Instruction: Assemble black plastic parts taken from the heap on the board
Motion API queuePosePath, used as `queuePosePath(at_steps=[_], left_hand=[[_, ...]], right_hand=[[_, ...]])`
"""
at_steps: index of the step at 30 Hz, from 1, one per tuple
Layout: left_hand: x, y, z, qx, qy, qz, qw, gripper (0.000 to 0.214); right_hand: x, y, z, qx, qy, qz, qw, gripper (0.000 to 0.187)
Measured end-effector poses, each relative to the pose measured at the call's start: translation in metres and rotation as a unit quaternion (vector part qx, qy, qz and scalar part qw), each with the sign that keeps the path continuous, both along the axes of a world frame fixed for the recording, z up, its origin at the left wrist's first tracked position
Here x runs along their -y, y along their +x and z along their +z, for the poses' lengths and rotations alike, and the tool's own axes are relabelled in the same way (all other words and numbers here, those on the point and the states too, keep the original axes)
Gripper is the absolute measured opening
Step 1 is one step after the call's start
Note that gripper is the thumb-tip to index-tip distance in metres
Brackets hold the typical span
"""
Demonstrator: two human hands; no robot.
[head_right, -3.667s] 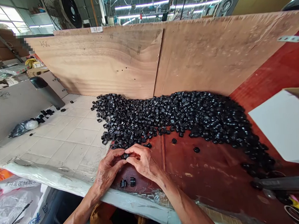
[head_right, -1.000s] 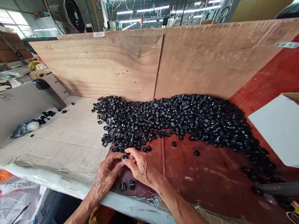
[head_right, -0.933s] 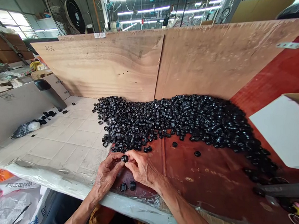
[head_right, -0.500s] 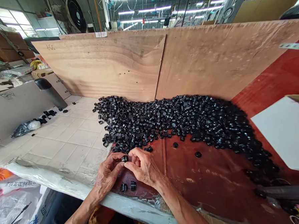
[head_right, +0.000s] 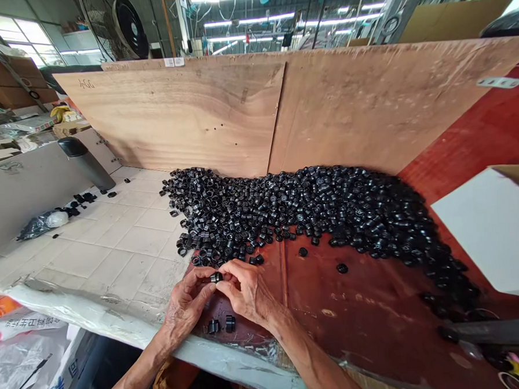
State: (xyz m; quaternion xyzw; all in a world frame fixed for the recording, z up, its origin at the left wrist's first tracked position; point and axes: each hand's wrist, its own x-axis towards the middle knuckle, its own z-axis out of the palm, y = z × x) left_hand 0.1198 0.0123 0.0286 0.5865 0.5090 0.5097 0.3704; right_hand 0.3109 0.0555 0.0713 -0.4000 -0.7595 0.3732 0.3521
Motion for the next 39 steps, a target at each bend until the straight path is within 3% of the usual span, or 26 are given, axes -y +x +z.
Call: queuePosePath(at_steps=[3, 9, 12, 16, 18, 20, 22, 24, 27, 29, 31, 39], left_hand=[[0.0, 0.001, -0.001, 0.01, 0.0, 0.004, 1.0, 0.025], [-0.001, 0.003, -0.001, 0.024, 0.004, -0.005, 1.0, 0.022], [-0.002, 0.001, -0.001, -0.046, 0.057, -0.003, 0.997, 0.016], [-0.001, 0.001, 0.002, -0.121, 0.131, -0.019, 0.984, 0.017], [0.001, 0.001, 0.007, -0.145, 0.139, -0.044, 0.979, 0.019], [0.003, 0.003, 0.012, -0.173, 0.101, -0.075, 0.977, 0.015], [0.004, 0.006, 0.016, -0.197, 0.028, -0.087, 0.976, 0.007], [0.001, 0.008, 0.015, -0.197, -0.027, -0.052, 0.979, 0.011], [-0.011, 0.009, 0.007, -0.186, -0.022, 0.022, 0.982, 0.034], [-0.02, 0.01, 0.0, -0.201, 0.008, 0.033, 0.979, 0.047], [-0.026, 0.01, -0.005, -0.22, 0.039, 0.035, 0.974, 0.041], [-0.023, 0.009, -0.01, -0.216, 0.075, 0.045, 0.972, 0.017]], right_hand=[[0.0, 0.001, -0.002, -0.001, -0.007, -0.011, 1.0, 0.019], [0.0, 0.0, -0.002, -0.025, -0.003, 0.014, 1.0, 0.008], [0.002, -0.005, -0.002, -0.04, -0.113, -0.001, 0.993, 0.01], [0.002, -0.009, -0.007, -0.093, -0.255, -0.018, 0.962, 0.012], [0.0, -0.007, -0.01, -0.109, -0.318, -0.015, 0.942, 0.018], [-0.003, 0.0, -0.012, -0.069, -0.35, 0.006, 0.934, 0.029], [-0.008, 0.008, -0.013, 0.01, -0.289, -0.004, 0.957, 0.039], [-0.012, 0.014, -0.014, 0.066, -0.15, -0.065, 0.984, 0.038], [-0.018, 0.015, -0.023, 0.075, 0.032, -0.112, 0.99, 0.002], [-0.02, 0.011, -0.031, 0.088, 0.093, -0.078, 0.989, 0.029], [-0.02, 0.007, -0.039, 0.119, 0.116, -0.051, 0.985, 0.039], [-0.015, 0.004, -0.043, 0.169, 0.127, -0.038, 0.977, 0.024]])
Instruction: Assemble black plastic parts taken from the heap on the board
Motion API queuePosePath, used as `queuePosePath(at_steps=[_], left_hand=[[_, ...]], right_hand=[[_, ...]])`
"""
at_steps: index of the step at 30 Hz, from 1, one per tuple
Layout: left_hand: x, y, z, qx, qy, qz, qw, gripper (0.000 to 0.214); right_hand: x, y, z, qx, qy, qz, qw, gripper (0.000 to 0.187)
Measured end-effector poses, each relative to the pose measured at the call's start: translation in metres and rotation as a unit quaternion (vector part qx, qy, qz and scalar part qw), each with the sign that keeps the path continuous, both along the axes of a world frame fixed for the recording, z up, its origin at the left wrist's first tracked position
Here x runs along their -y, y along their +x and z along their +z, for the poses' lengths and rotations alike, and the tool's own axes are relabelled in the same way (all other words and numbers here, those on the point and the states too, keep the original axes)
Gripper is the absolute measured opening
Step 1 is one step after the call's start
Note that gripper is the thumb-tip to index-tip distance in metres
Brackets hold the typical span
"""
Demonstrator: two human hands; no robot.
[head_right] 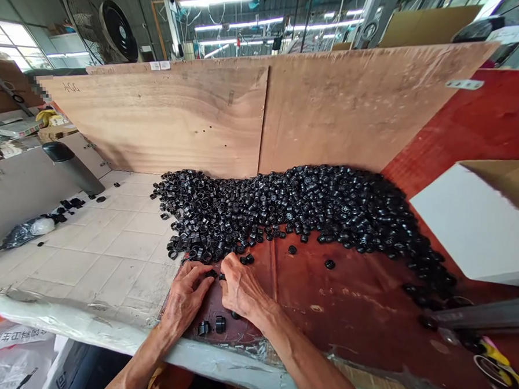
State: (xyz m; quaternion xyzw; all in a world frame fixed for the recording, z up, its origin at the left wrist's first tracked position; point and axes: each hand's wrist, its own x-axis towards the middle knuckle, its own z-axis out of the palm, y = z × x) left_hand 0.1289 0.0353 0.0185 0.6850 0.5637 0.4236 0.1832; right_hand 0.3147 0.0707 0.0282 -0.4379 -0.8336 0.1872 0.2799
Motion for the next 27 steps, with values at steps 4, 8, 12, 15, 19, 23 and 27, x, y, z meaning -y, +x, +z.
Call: queuePosePath(at_steps=[4, 8, 12, 15, 19, 23, 27], left_hand=[[-0.001, -0.002, 0.003, 0.022, -0.009, -0.013, 1.0, 0.016], [0.002, -0.004, 0.005, 0.07, -0.043, -0.011, 0.997, 0.016], [0.005, -0.004, 0.004, 0.234, -0.06, -0.022, 0.97, 0.022], [0.005, -0.003, 0.007, 0.331, -0.06, -0.042, 0.941, 0.027], [0.004, -0.001, 0.012, 0.37, -0.067, -0.055, 0.925, 0.027], [0.005, 0.0, 0.015, 0.363, -0.067, -0.058, 0.927, 0.025], [0.006, -0.001, 0.016, 0.307, -0.045, -0.055, 0.949, 0.022]], right_hand=[[0.001, 0.001, 0.005, -0.05, -0.025, 0.001, 0.998, 0.03], [-0.003, 0.003, 0.015, -0.186, -0.101, -0.02, 0.977, 0.024], [-0.005, 0.002, 0.023, -0.353, -0.238, -0.053, 0.904, 0.005], [-0.005, 0.0, 0.025, -0.419, -0.264, -0.041, 0.868, 0.014], [-0.003, -0.002, 0.025, -0.412, -0.2, -0.005, 0.889, 0.011], [0.002, -0.002, 0.032, -0.36, -0.135, 0.022, 0.923, 0.011], [0.006, 0.001, 0.041, -0.325, -0.13, 0.014, 0.937, 0.003]])
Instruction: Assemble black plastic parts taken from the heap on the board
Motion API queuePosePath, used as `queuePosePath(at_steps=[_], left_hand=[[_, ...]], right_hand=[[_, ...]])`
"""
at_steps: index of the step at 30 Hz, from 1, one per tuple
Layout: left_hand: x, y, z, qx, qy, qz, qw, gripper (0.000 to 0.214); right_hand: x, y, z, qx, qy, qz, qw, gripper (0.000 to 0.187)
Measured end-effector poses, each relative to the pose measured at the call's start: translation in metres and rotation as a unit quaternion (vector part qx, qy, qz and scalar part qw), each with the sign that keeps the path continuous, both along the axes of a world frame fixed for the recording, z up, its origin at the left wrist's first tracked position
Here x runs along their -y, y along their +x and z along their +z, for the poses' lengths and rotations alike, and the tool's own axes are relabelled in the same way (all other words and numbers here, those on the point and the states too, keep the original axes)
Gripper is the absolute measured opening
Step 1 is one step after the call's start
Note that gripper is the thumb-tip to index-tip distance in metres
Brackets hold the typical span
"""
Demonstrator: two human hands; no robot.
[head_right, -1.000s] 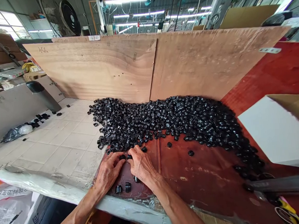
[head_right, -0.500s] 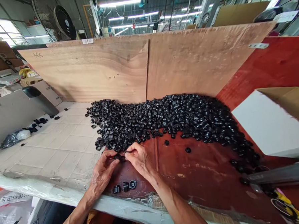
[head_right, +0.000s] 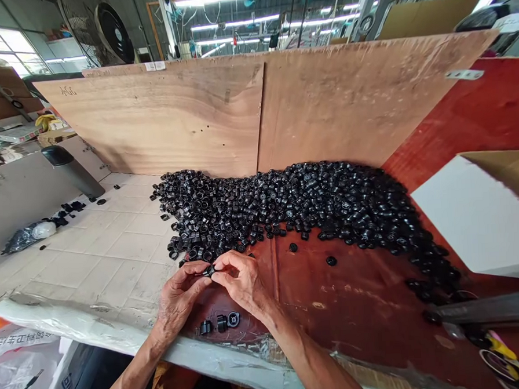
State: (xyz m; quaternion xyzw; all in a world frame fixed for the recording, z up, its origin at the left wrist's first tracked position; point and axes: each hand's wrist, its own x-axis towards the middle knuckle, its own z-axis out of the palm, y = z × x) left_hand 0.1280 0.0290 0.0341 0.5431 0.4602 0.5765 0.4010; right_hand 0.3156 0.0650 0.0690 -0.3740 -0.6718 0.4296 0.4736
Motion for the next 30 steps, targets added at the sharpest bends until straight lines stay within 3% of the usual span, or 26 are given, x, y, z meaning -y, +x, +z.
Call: queuePosePath(at_steps=[4, 9, 18, 23, 30], left_hand=[[0.0011, -0.0007, -0.0008, -0.048, 0.036, 0.011, 0.998, 0.021], [0.0024, -0.0018, 0.0007, -0.092, 0.083, 0.028, 0.992, 0.016], [0.001, -0.0031, 0.0015, -0.121, 0.129, 0.001, 0.984, 0.019], [0.0006, -0.0021, 0.003, -0.121, 0.111, 0.014, 0.986, 0.016], [0.0029, -0.0005, 0.009, -0.065, -0.017, -0.011, 0.998, 0.013]], right_hand=[[0.0008, 0.001, 0.0034, 0.022, -0.006, 0.002, 1.0, 0.014], [0.0015, 0.0013, 0.005, 0.053, 0.001, 0.013, 0.999, 0.01], [0.0002, 0.0044, 0.0038, 0.044, 0.005, 0.013, 0.999, 0.01], [-0.0002, 0.0034, -0.001, 0.035, 0.049, 0.026, 0.998, 0.017], [0.0009, 0.0022, -0.0029, 0.035, 0.088, 0.037, 0.995, 0.022]])
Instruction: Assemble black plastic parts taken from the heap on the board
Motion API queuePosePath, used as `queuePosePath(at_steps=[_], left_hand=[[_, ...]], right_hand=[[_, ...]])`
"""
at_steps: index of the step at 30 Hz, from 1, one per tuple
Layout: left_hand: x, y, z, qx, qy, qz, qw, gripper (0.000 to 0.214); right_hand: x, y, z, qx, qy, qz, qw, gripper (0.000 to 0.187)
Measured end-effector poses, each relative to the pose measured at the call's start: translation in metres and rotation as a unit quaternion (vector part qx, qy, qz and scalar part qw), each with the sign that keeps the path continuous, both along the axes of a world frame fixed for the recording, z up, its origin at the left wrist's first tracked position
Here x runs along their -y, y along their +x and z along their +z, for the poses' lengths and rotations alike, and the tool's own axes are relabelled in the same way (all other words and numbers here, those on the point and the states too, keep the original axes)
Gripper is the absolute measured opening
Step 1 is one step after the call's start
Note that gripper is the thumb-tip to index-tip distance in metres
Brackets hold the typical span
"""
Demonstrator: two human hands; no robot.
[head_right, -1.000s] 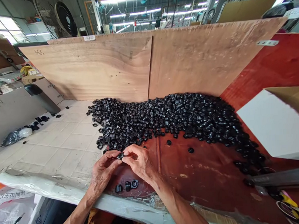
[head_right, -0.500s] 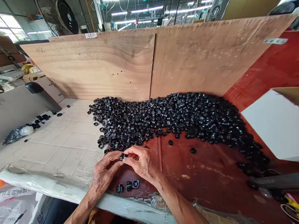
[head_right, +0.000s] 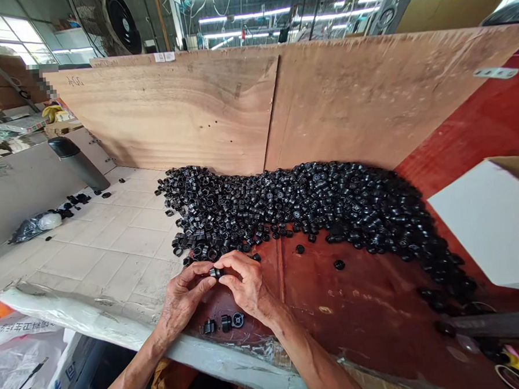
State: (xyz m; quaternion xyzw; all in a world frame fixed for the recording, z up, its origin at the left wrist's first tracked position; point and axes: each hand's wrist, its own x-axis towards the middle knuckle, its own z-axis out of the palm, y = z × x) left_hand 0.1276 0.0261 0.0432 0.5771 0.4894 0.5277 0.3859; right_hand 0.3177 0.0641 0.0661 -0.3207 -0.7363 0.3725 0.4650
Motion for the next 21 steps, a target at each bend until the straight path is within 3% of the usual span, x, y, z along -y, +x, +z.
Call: queuePosePath(at_steps=[4, 8, 11, 20, 21], left_hand=[[0.0, 0.0, -0.001, 0.018, -0.003, 0.0, 1.0, 0.015], [0.0, -0.001, -0.006, -0.019, 0.044, 0.01, 0.999, 0.013], [0.0, -0.001, -0.01, -0.057, 0.089, -0.004, 0.994, 0.015], [0.001, -0.001, -0.009, -0.029, 0.061, 0.007, 0.998, 0.015], [0.001, -0.001, -0.009, -0.027, 0.061, 0.006, 0.998, 0.015]], right_hand=[[0.001, 0.0, 0.002, 0.02, -0.031, -0.016, 0.999, 0.02], [0.001, -0.003, 0.0, -0.002, -0.073, -0.026, 0.997, 0.015], [0.001, -0.005, -0.004, -0.006, -0.095, -0.048, 0.994, 0.023], [0.005, -0.002, 0.001, 0.086, -0.03, -0.031, 0.995, 0.019], [0.004, -0.002, 0.001, 0.093, -0.026, -0.041, 0.994, 0.027]])
